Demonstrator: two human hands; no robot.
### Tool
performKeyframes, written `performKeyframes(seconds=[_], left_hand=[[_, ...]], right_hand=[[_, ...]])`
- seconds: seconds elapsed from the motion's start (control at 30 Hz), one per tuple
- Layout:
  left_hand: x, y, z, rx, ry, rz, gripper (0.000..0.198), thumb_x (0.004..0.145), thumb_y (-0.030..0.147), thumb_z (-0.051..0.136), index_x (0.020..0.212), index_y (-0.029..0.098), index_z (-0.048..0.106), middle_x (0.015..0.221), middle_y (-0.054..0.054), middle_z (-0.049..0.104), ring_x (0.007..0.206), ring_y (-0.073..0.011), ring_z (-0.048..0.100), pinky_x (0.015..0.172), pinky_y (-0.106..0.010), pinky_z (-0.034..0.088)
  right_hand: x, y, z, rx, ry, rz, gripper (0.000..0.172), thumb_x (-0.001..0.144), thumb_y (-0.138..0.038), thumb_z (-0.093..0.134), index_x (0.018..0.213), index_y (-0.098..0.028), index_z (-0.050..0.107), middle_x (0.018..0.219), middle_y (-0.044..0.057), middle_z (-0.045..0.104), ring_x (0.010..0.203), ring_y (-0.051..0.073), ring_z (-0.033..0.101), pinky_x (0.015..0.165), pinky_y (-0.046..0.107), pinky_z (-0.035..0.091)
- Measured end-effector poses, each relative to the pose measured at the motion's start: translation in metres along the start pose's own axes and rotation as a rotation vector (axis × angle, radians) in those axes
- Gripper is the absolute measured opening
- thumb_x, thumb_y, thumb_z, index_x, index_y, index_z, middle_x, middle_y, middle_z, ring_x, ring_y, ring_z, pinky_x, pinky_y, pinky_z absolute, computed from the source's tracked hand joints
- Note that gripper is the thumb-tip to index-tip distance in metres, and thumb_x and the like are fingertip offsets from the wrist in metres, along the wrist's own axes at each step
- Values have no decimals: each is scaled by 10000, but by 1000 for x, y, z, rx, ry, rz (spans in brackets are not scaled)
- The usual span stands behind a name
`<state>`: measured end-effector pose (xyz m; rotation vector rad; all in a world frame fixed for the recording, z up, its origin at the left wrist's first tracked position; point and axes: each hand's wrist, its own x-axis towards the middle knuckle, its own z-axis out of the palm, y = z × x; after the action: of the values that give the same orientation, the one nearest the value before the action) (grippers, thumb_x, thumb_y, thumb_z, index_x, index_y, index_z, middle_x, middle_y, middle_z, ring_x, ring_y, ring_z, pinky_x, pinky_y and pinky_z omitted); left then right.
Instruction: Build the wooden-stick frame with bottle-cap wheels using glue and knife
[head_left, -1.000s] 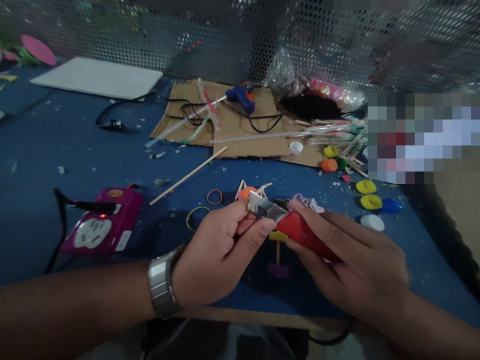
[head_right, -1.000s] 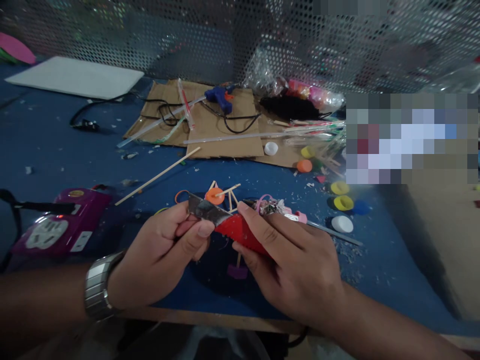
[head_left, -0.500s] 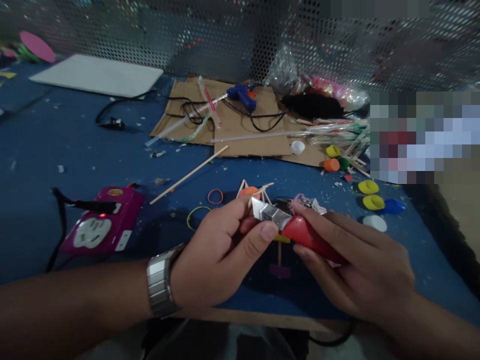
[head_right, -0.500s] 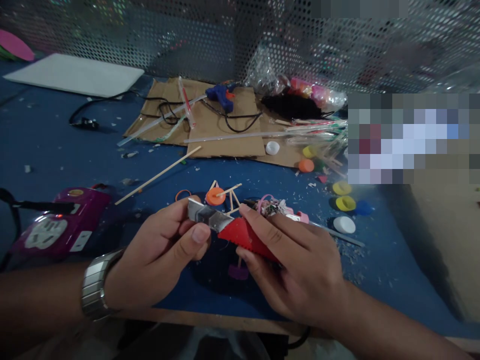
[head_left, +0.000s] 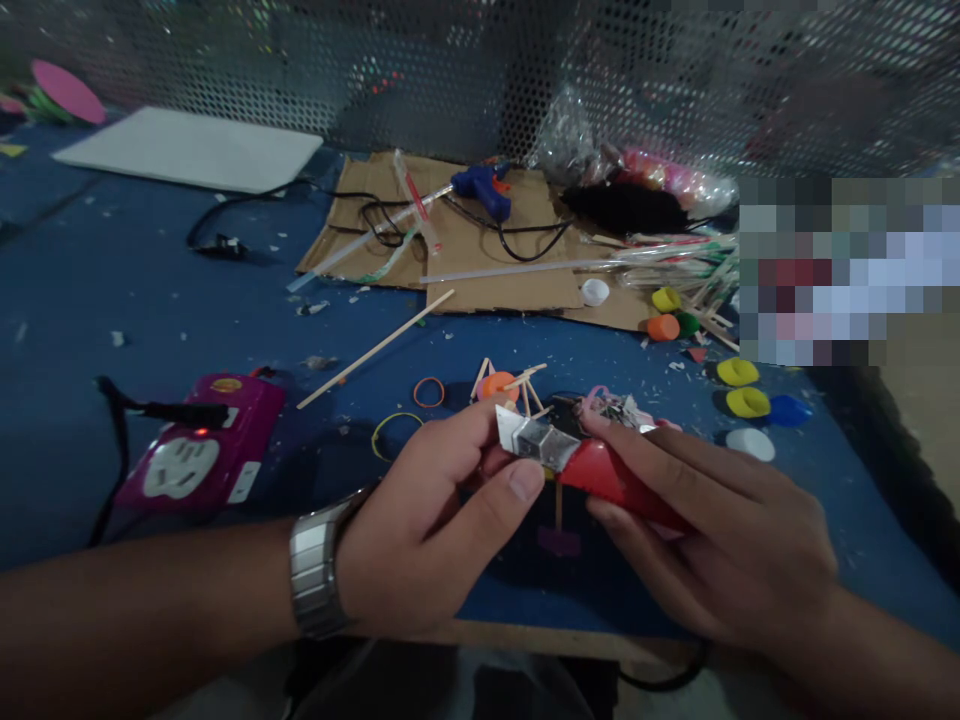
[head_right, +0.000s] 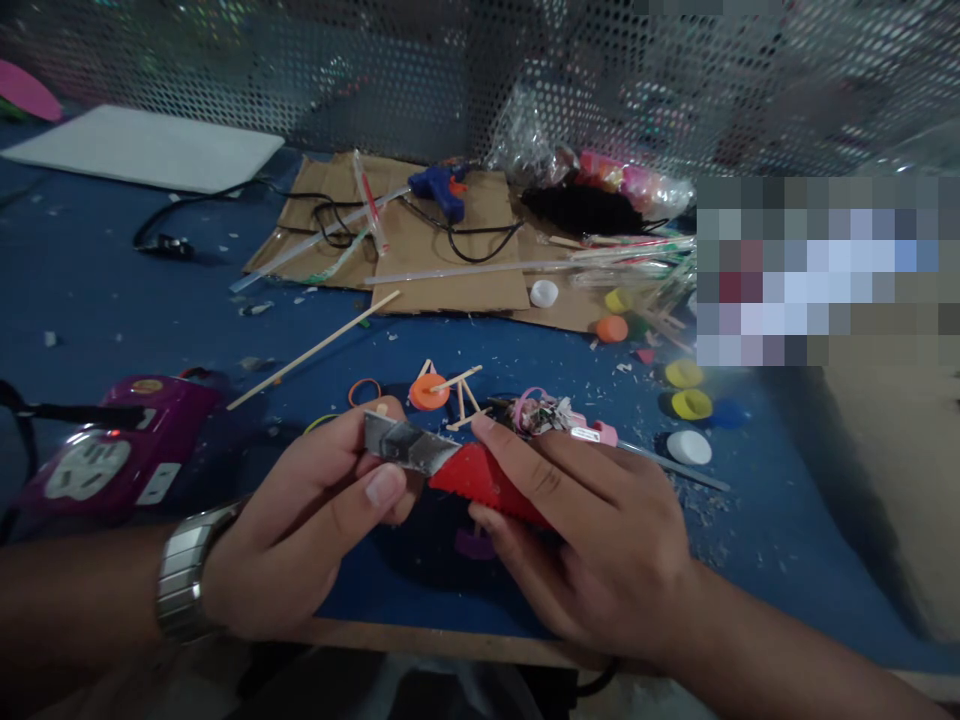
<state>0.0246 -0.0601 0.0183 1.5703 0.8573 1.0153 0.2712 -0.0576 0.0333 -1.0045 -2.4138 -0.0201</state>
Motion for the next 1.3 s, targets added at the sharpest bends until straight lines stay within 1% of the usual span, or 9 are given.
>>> performKeyframes(seconds=[0.17,0.3,0.4,0.5,0.7,0.87,1.03,1.17,1.3], left_hand=[[-2,-1,-3,74,-4,35,346,1163,394,483,868,219,519,700,27,505,607,-129,448,564,-313,392],[-2,-1,-4,147,-17,91,321,1163,360,484,882,211,533,720,21,543,630,-126,489,591,-329,386],[0,-2,-5,165,-26,112,305,1159,331,487,881,212,530,721,25,546,625,-123,478,592,-324,388],[1,-3,-5,157,-34,93,312,1157,341,492,873,216,524,705,31,525,602,-121,456,568,-314,388],[1,-2,-5,136,-35,63,325,1161,364,481,877,217,537,693,28,527,601,-127,464,563,-309,398],[2,-1,-5,161,-25,98,358,1162,353,474,839,209,530,685,28,524,598,-123,459,571,-311,379],[4,-2,-5,163,-34,178,305,1152,312,516,869,202,548,717,34,561,612,-107,487,583,-277,402],[4,-2,-5,214,-23,173,323,1147,313,531,846,198,547,711,40,557,610,-102,488,587,-277,398],[5,-2,-6,271,-10,162,347,1151,310,524,823,200,535,690,47,560,595,-96,491,579,-270,391]], right_hand=[[1,-1,-2,-15,-7,-10,369,1095,-291,589,1412,-128,684,1060,121,848,801,192,808,670,282,658],[2,-1,-5,-8,-5,-20,372,1099,-292,582,1409,-113,686,1021,118,844,776,186,798,644,276,641],[2,-1,-5,-8,5,-21,372,1100,-286,581,1412,-111,687,1000,110,841,771,183,793,644,272,634],[2,-1,-4,-4,4,-19,376,1093,-280,594,1422,-121,683,1006,101,841,764,180,787,644,271,630],[-1,2,-2,-9,3,-30,376,1093,-277,601,1435,-136,665,1012,91,836,773,176,782,652,273,622],[-2,2,-2,-16,2,-30,377,1098,-278,596,1436,-124,663,1020,95,828,793,170,782,687,266,626],[-1,1,-5,-7,4,-32,358,1108,-287,581,1407,-117,678,1001,94,829,779,166,780,678,261,618],[0,2,-6,-45,-1,-51,330,1111,-281,586,1384,-126,689,1016,95,841,762,169,781,697,278,626],[-1,4,-4,-57,3,-39,339,1109,-292,604,1396,-134,687,1080,109,852,811,188,807,701,297,625]])
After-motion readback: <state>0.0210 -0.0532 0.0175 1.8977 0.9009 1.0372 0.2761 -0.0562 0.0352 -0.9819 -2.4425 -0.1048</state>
